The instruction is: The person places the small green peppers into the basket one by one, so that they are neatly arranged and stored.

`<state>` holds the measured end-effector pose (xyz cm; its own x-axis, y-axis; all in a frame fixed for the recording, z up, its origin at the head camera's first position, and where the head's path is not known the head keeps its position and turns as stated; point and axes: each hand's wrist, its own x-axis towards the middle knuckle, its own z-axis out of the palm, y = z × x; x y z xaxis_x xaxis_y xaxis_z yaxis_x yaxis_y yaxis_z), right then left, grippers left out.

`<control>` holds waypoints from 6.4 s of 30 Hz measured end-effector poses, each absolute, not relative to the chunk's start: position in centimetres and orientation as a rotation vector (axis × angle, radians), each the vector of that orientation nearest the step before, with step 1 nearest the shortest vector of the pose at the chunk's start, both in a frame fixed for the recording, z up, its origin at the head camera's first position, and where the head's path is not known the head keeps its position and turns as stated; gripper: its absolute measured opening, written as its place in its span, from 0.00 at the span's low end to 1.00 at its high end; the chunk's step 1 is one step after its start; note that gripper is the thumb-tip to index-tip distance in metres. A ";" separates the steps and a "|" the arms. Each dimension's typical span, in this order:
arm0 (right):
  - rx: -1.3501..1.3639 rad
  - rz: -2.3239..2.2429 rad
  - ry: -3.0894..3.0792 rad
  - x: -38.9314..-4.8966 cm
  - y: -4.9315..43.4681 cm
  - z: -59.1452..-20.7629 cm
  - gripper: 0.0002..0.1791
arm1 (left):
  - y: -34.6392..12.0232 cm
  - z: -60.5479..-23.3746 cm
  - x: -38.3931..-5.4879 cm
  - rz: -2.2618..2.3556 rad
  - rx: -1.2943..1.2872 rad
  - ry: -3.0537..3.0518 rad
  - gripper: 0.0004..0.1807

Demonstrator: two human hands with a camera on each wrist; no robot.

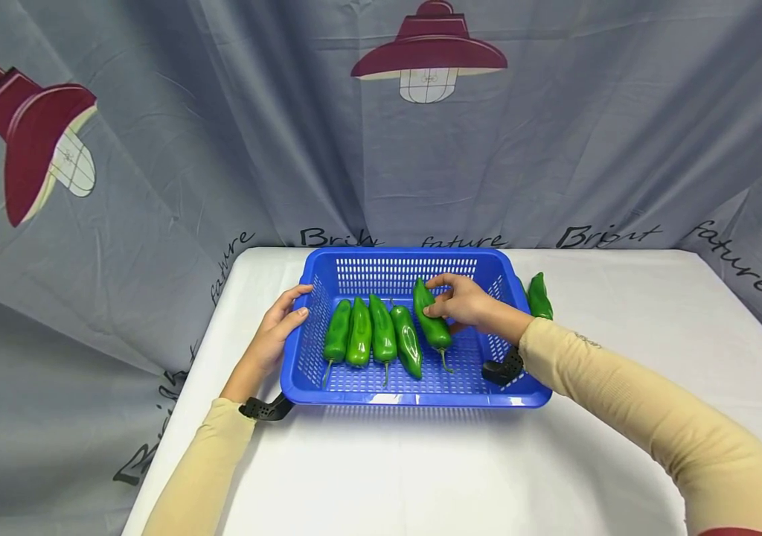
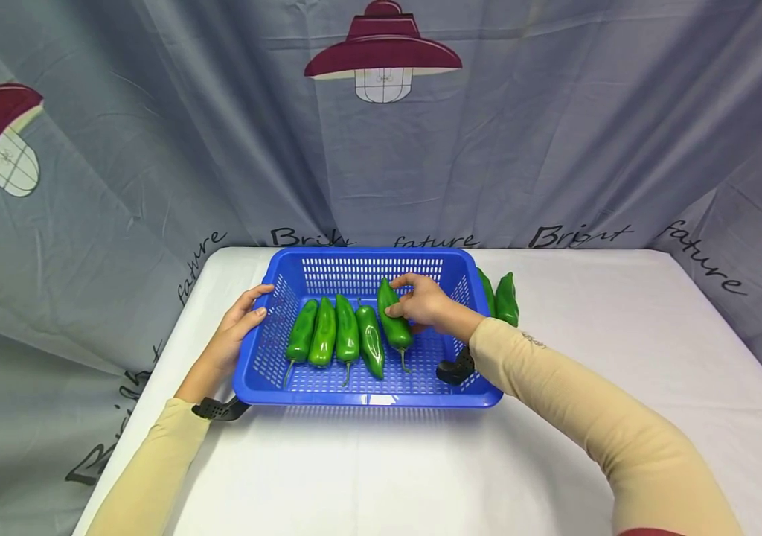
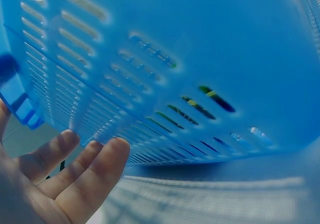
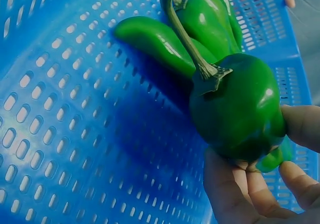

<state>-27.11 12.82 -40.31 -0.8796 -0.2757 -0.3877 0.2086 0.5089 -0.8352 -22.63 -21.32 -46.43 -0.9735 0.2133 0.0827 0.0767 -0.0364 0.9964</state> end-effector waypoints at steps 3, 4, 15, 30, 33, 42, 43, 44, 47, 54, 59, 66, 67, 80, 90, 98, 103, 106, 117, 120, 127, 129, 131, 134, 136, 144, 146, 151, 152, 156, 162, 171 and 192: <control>-0.040 -1.343 2.287 -27.0 12.6 -40.4 0.32 | -21.3 -46.4 -22.6 2.171 0.319 2.114 0.22; -0.033 -1.341 2.289 -27.1 12.6 -40.4 0.32 | -21.3 -46.4 -22.6 2.173 0.318 2.114 0.22; 0.012 -1.336 2.266 -27.5 12.0 -41.2 0.34 | -21.2 -46.4 -22.6 2.185 0.321 2.107 0.22; 0.082 -1.239 2.276 -28.0 11.3 -41.9 0.36 | -21.4 -46.5 -22.7 2.181 0.324 2.104 0.22; 0.103 -1.217 2.289 -28.1 11.2 -41.8 0.36 | -21.4 -46.5 -22.8 2.181 0.326 2.107 0.22; 0.122 -1.182 2.294 -28.1 10.9 -41.9 0.37 | -21.5 -46.6 -22.9 2.185 0.313 2.097 0.21; 0.122 -1.181 2.295 -28.1 10.9 -41.9 0.37 | -21.5 -46.6 -22.9 2.185 0.311 2.096 0.21; 0.121 -1.178 2.295 -28.1 10.9 -41.9 0.37 | -21.4 -46.6 -22.9 2.185 0.309 2.093 0.21; 0.118 -1.172 2.297 -28.1 10.9 -42.0 0.36 | -21.4 -46.6 -22.9 2.189 0.303 2.092 0.21; 0.099 -1.183 2.283 -27.7 10.7 -41.6 0.35 | -21.4 -46.5 -22.8 2.183 0.305 2.096 0.22; 0.082 -1.193 2.285 -27.3 10.6 -41.5 0.36 | -21.3 -46.4 -22.9 2.179 0.315 2.106 0.22; 0.101 -1.199 2.301 -27.6 10.7 -41.9 0.37 | -21.1 -46.3 -23.0 2.188 0.317 2.107 0.22; 0.100 -1.201 2.298 -27.7 10.7 -41.9 0.37 | -21.1 -46.3 -23.0 2.190 0.314 2.107 0.22; 0.089 -1.168 2.322 -27.5 11.0 -41.6 0.35 | -20.9 -46.2 -23.1 2.189 0.322 2.108 0.23; 0.083 -1.167 2.325 -27.6 12.6 -40.1 0.39 | -21.1 -46.4 -23.0 2.170 0.319 2.133 0.23; 0.047 -1.208 2.345 -28.1 15.3 -36.6 0.40 | -21.6 -46.6 -22.6 2.205 0.317 2.107 0.22; 0.035 -1.264 2.378 -28.2 17.7 -34.1 0.40 | -21.7 -46.6 -22.4 2.215 0.330 2.100 0.22; 0.052 -1.291 2.400 -28.2 19.4 -33.2 0.40 | -21.7 -46.6 -22.4 2.211 0.326 2.103 0.22; 0.130 -1.330 2.446 -28.5 26.8 -32.8 0.41 | -21.3 -46.4 -22.5 2.202 0.322 2.101 0.22; 0.158 -1.335 2.454 -28.6 28.6 -33.3 0.41 | -21.2 -46.4 -22.5 2.191 0.323 2.110 0.22; 0.214 -1.350 2.468 -28.8 31.5 -34.5 0.42 | -21.3 -46.5 -22.5 2.189 0.315 2.112 0.22; 0.233 -1.346 2.462 -28.8 32.2 -34.8 0.42 | -21.3 -46.6 -22.5 2.189 0.317 2.109 0.22; 0.250 -1.343 2.452 -28.7 32.8 -35.2 0.43 | -21.3 -46.6 -22.5 2.189 0.319 2.106 0.22; 0.271 -1.346 2.434 -28.6 33.8 -35.9 0.43 | -21.3 -46.7 -22.5 2.189 0.326 2.103 0.22; 0.277 -1.358 2.419 -28.6 34.4 -36.4 0.43 | -21.2 -46.7 -22.5 2.192 0.329 2.100 0.22; 0.285 -1.404 2.362 -28.3 35.6 -38.6 0.43 | -21.2 -46.6 -22.5 2.192 0.317 2.107 0.22; 0.286 -1.410 2.354 -28.2 35.6 -39.0 0.43 | -21.2 -46.5 -22.5 2.194 0.318 2.108 0.22; 0.285 -1.413 2.336 -28.1 35.5 -39.8 0.43 | -21.2 -46.6 -22.4 2.210 0.328 2.091 0.22; 0.283 -1.412 2.332 -28.0 35.5 -40.0 0.43 | -21.2 -46.6 -22.4 2.211 0.327 2.089 0.23; 0.289 -1.413 2.316 -28.0 35.5 -40.6 0.44 | -21.2 -46.6 -22.4 2.212 0.327 2.088 0.23; 0.304 -1.451 2.277 -27.9 35.4 -41.4 0.44 | -21.2 -46.6 -22.4 2.201 0.332 2.104 0.22; 0.316 -1.441 2.271 -27.8 34.6 -42.6 0.44 | -21.2 -46.6 -22.5 2.195 0.321 2.108 0.22; 0.346 -1.327 2.358 -28.8 33.1 -43.8 0.46 | -21.2 -46.6 -22.5 2.181 0.305 2.130 0.22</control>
<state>-28.85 33.06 -43.81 -0.8851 0.0144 -0.4652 0.4051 0.5158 -0.7549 -22.49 -21.16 -46.58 -0.9772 0.1936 0.0871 0.0825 -0.0318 0.9961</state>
